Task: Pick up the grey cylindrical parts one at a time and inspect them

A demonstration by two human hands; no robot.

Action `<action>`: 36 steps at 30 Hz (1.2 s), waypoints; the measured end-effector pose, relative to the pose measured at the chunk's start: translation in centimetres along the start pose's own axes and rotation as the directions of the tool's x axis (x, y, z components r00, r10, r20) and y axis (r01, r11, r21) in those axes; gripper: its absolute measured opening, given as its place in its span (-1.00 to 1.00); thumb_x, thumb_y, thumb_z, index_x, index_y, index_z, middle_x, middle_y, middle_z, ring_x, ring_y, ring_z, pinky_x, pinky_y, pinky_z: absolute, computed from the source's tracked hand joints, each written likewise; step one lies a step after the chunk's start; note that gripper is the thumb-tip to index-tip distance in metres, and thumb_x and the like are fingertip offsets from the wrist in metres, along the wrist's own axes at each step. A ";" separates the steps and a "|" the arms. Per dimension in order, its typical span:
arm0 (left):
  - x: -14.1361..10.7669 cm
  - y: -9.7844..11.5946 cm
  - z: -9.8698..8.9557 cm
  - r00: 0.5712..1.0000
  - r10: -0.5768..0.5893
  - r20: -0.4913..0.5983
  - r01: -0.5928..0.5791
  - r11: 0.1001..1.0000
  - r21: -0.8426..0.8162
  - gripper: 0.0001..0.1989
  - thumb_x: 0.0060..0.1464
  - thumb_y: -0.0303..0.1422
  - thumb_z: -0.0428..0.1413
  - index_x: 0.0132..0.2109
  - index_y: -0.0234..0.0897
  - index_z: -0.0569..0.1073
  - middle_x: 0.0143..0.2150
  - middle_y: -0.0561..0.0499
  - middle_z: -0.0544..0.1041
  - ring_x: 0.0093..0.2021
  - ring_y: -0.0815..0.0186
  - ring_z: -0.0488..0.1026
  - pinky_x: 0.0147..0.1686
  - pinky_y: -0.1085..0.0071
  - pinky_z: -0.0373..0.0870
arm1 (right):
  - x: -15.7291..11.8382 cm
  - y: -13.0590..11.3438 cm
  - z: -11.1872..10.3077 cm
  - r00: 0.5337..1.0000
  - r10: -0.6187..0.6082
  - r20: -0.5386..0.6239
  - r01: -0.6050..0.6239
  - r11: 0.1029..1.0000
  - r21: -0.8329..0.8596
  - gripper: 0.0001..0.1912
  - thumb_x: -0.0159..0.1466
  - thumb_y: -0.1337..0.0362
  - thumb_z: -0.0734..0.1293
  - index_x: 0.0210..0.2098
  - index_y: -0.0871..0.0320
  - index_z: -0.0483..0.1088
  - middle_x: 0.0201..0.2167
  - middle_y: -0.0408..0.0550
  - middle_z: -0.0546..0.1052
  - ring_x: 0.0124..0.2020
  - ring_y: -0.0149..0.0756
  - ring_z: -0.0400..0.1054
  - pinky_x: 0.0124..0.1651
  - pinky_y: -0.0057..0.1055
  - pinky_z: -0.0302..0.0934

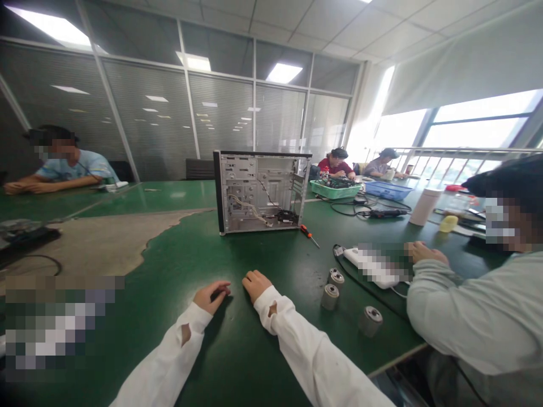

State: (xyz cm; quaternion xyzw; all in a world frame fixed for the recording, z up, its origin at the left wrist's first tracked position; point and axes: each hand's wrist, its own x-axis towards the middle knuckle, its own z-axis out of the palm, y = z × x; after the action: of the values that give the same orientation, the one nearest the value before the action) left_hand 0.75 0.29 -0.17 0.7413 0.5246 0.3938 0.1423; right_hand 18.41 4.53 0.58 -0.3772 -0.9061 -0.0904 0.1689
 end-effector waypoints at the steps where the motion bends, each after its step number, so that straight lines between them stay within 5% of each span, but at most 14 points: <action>1: 0.0 0.0 0.0 1.000 -0.002 -0.004 0.002 1.000 -0.003 -0.76 -0.12 -0.48 -0.07 -0.24 -0.25 0.35 -0.41 0.06 0.52 -0.36 0.35 0.45 -0.26 0.38 0.36 | -0.5 0.0 -0.2 1.000 -0.009 0.001 0.009 1.000 -0.002 -0.75 0.14 0.51 0.09 -0.36 0.17 0.34 -0.35 -0.01 0.38 -0.31 -0.32 0.19 -0.28 -0.46 0.11; 5: 0.0 0.3 -0.2 0.999 -0.030 0.019 0.030 0.999 -0.011 -0.76 -0.11 -0.47 -0.07 -0.24 -0.26 0.35 -0.40 0.05 0.52 -0.34 0.36 0.45 -0.25 0.40 0.35 | -3.5 0.3 -2.0 0.999 -0.030 0.014 0.030 0.999 -0.026 -0.77 0.13 0.50 0.10 -0.37 0.16 0.33 -0.40 -0.05 0.39 -0.36 -0.35 0.22 -0.32 -0.48 0.09; 10: 0.2 0.8 -0.6 0.995 -0.064 0.073 0.063 0.998 0.017 -0.75 -0.11 -0.46 -0.09 -0.22 -0.32 0.35 -0.37 0.00 0.52 -0.32 0.36 0.45 -0.24 0.43 0.33 | -8.8 3.5 -5.5 0.987 0.133 -0.093 -0.137 0.990 -0.042 -0.83 0.15 0.38 0.12 -0.37 0.13 0.32 -0.46 -0.08 0.40 -0.41 -0.36 0.26 -0.33 -0.46 0.07; 17: 0.2 0.2 -0.2 0.997 -0.052 0.051 0.052 0.999 0.003 -0.76 -0.11 -0.43 -0.08 -0.23 -0.30 0.35 -0.39 0.02 0.53 -0.33 0.35 0.45 -0.25 0.43 0.34 | -14.7 10.4 -9.7 0.862 0.403 -0.308 -0.449 0.889 -0.092 -0.78 0.15 0.19 0.10 -0.38 0.14 0.31 -0.45 -0.09 0.43 -0.44 -0.34 0.30 -0.38 -0.46 0.07; 23: 0.0 0.0 0.0 0.999 -0.037 0.000 0.037 0.999 -0.009 -0.77 -0.11 -0.42 -0.08 -0.25 -0.27 0.36 -0.41 0.05 0.53 -0.35 0.35 0.45 -0.26 0.42 0.34 | -15.0 10.9 -9.4 0.840 0.488 -0.235 -0.514 0.856 -0.059 -0.81 0.12 0.20 0.11 -0.43 0.13 0.28 -0.48 -0.12 0.41 -0.46 -0.34 0.30 -0.41 -0.46 0.09; 36: 0.2 1.1 -0.8 0.995 -0.075 0.063 0.074 0.997 0.022 -0.76 -0.12 -0.44 -0.07 -0.25 -0.29 0.37 -0.39 0.02 0.53 -0.33 0.34 0.45 -0.26 0.42 0.34 | -15.3 10.2 -8.9 0.857 0.455 -0.242 -0.501 0.847 -0.178 -0.81 0.10 0.18 0.12 -0.50 0.13 0.26 -0.49 -0.08 0.41 -0.42 -0.30 0.29 -0.39 -0.43 0.04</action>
State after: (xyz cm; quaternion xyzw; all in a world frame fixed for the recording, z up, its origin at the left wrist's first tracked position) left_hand 0.92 -0.10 1.11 0.7349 0.5508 0.3590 0.1663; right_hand 37.85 -0.94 3.46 -0.5984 -0.7454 -0.1874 0.2263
